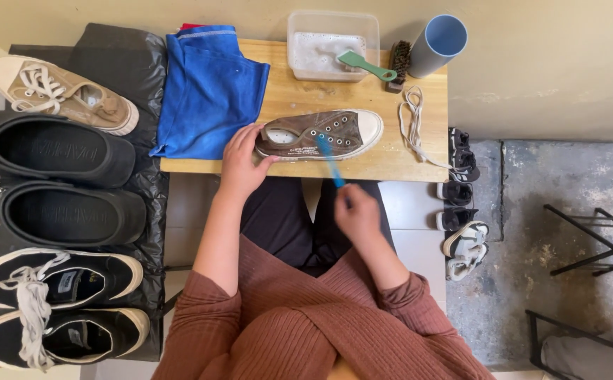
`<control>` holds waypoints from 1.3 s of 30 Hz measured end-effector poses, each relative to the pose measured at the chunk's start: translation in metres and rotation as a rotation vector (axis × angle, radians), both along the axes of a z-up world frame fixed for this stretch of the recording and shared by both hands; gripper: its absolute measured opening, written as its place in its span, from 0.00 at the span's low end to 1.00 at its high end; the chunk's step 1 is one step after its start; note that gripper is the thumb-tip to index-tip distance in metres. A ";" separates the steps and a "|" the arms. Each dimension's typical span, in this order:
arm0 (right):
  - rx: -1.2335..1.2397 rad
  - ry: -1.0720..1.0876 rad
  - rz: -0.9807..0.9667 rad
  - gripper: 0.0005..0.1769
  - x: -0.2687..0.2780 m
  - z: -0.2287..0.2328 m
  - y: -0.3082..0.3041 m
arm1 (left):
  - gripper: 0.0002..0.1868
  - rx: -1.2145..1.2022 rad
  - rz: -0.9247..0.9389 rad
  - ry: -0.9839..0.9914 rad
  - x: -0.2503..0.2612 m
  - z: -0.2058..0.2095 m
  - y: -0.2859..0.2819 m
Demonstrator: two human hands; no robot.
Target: The person cleans a shoe using a brush and soapy water, scrubbing the inside and outside of the footwear.
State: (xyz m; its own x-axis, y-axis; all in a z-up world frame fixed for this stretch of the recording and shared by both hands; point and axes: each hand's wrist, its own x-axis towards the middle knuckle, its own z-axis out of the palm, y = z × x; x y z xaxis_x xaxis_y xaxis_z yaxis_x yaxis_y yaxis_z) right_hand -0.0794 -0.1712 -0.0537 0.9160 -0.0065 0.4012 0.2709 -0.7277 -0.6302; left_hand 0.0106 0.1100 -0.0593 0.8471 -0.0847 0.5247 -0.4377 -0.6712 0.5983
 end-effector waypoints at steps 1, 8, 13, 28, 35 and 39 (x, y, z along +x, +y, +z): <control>0.000 -0.002 -0.008 0.05 -0.002 -0.002 -0.001 | 0.41 0.000 -0.008 -0.002 -0.001 0.002 0.000; 0.066 -0.256 -0.152 0.13 0.078 0.020 -0.123 | 0.42 -0.167 -0.081 -0.023 -0.001 0.007 0.001; -0.111 -0.055 -0.314 0.12 0.196 0.096 -0.178 | 0.30 -0.319 -0.099 -0.062 0.001 0.002 0.003; -0.479 0.577 -0.368 0.09 0.221 0.238 -0.084 | 0.26 -0.271 -0.118 0.111 0.006 0.008 0.012; -0.561 0.380 0.022 0.16 0.239 0.117 0.016 | 0.27 -0.346 -0.107 -0.028 0.004 0.004 0.010; -0.566 0.469 0.053 0.17 0.264 0.088 0.027 | 0.27 -0.368 -0.098 -0.031 0.007 0.000 0.010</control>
State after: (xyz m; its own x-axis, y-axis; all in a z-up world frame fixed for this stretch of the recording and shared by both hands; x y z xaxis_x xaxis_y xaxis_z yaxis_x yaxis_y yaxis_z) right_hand 0.1848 -0.1443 0.0347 0.9854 0.1344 -0.1041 0.1089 -0.9693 -0.2203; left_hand 0.0177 0.1199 -0.0591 0.8275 0.0338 0.5605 -0.5111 -0.3680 0.7768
